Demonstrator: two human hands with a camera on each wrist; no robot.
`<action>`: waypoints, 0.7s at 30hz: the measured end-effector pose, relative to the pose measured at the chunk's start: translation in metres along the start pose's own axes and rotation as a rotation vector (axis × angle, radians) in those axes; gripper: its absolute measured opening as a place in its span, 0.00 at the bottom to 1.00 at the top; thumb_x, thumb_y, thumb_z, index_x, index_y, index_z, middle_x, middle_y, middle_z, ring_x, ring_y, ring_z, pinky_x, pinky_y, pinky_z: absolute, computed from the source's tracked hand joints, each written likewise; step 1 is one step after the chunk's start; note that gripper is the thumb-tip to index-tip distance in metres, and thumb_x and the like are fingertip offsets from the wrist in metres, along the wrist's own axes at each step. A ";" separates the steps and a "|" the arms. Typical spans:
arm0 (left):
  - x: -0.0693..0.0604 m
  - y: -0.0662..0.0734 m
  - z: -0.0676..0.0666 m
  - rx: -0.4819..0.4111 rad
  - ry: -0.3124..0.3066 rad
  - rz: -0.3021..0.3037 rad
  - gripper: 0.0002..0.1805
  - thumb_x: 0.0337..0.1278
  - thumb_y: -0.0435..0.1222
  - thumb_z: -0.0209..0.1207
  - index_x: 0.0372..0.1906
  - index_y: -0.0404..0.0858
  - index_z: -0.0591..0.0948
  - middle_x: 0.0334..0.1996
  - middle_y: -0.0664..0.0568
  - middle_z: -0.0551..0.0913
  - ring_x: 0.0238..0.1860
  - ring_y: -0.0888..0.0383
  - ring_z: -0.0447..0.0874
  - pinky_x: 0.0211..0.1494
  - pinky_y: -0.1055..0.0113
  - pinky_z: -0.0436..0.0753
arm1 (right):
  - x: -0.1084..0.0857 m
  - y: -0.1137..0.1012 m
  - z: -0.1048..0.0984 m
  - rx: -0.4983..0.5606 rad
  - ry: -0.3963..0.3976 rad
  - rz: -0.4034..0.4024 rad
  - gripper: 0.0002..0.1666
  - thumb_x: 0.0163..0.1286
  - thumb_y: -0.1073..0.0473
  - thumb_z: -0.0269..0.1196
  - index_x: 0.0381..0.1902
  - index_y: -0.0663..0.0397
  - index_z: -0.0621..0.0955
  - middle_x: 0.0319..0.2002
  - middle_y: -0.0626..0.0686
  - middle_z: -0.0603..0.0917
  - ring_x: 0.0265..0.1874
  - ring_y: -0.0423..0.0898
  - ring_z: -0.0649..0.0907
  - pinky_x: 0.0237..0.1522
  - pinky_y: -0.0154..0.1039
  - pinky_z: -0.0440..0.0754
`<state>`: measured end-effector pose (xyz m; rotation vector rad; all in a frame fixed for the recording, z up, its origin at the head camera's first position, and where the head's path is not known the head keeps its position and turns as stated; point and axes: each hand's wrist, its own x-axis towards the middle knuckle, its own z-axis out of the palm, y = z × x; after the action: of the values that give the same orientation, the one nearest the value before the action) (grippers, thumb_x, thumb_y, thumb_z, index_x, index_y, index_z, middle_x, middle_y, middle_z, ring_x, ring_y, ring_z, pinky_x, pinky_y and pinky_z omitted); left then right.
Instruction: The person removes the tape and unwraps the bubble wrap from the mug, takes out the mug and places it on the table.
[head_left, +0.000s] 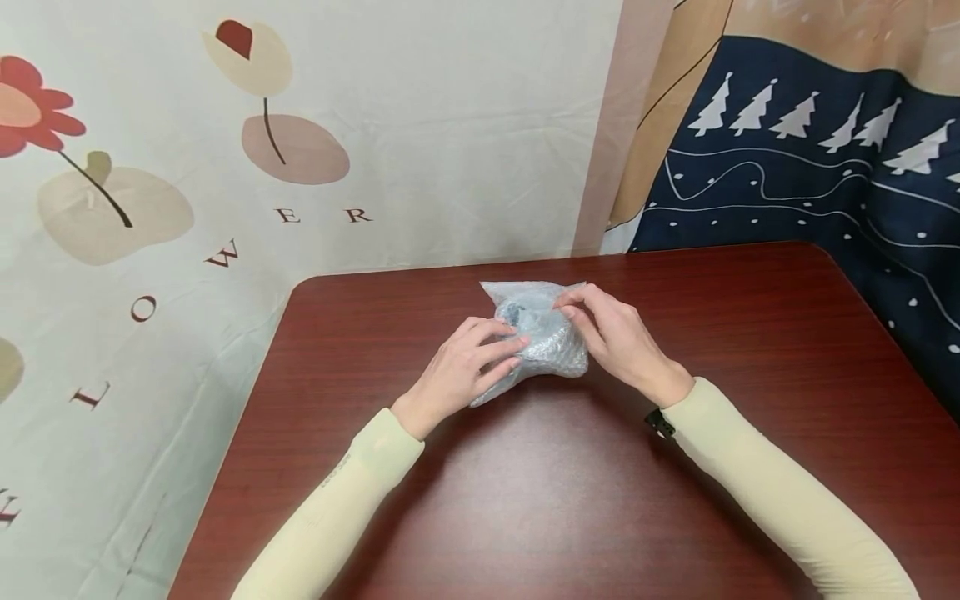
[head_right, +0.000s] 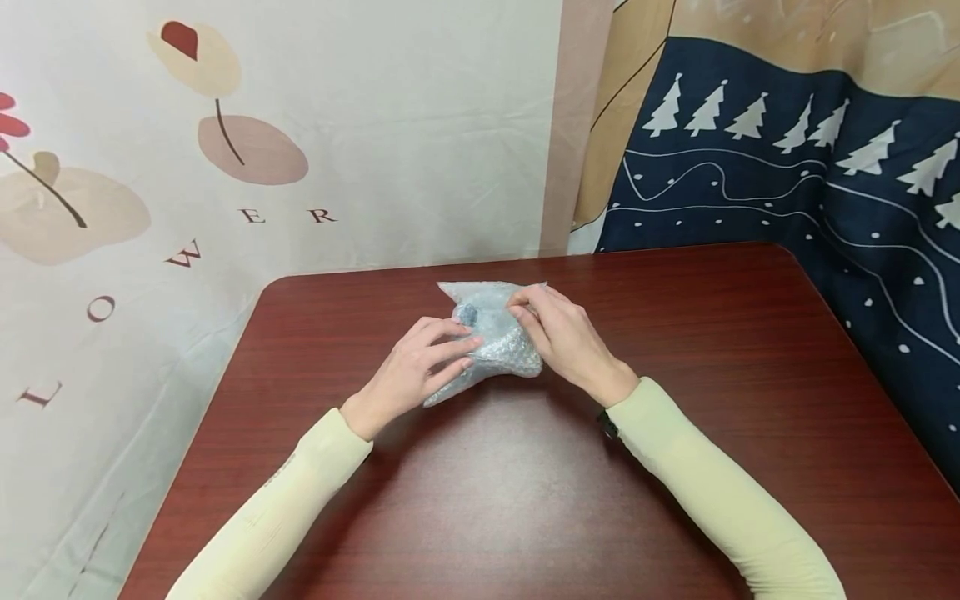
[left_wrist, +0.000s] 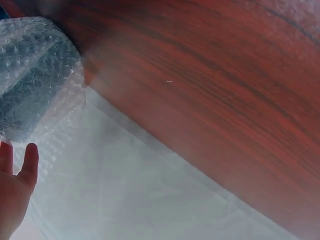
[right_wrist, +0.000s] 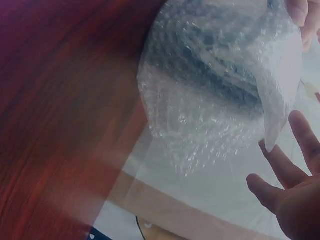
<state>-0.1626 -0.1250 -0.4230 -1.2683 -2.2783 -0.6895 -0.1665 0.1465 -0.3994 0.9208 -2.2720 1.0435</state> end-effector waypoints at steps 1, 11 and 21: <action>0.000 0.000 0.000 0.000 -0.004 -0.003 0.17 0.65 0.38 0.69 0.58 0.42 0.88 0.53 0.49 0.85 0.57 0.49 0.80 0.65 0.60 0.77 | 0.001 0.001 -0.001 0.005 0.008 0.008 0.12 0.71 0.70 0.66 0.50 0.57 0.79 0.47 0.52 0.86 0.48 0.47 0.85 0.49 0.42 0.83; 0.002 0.001 -0.001 -0.001 -0.034 -0.009 0.16 0.67 0.38 0.67 0.57 0.42 0.88 0.54 0.49 0.85 0.57 0.49 0.79 0.66 0.60 0.74 | 0.015 0.006 -0.010 0.044 0.109 0.044 0.10 0.71 0.72 0.65 0.49 0.63 0.80 0.51 0.56 0.87 0.57 0.52 0.84 0.57 0.46 0.81; 0.002 0.000 -0.001 -0.009 -0.032 -0.010 0.16 0.66 0.37 0.68 0.56 0.42 0.89 0.53 0.50 0.85 0.55 0.50 0.79 0.63 0.60 0.76 | 0.034 0.021 -0.014 -0.017 0.169 0.019 0.07 0.71 0.69 0.67 0.46 0.63 0.84 0.50 0.59 0.87 0.62 0.55 0.82 0.67 0.47 0.75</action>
<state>-0.1637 -0.1242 -0.4211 -1.2817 -2.3109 -0.6891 -0.2026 0.1544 -0.3787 0.7749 -2.1501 1.0663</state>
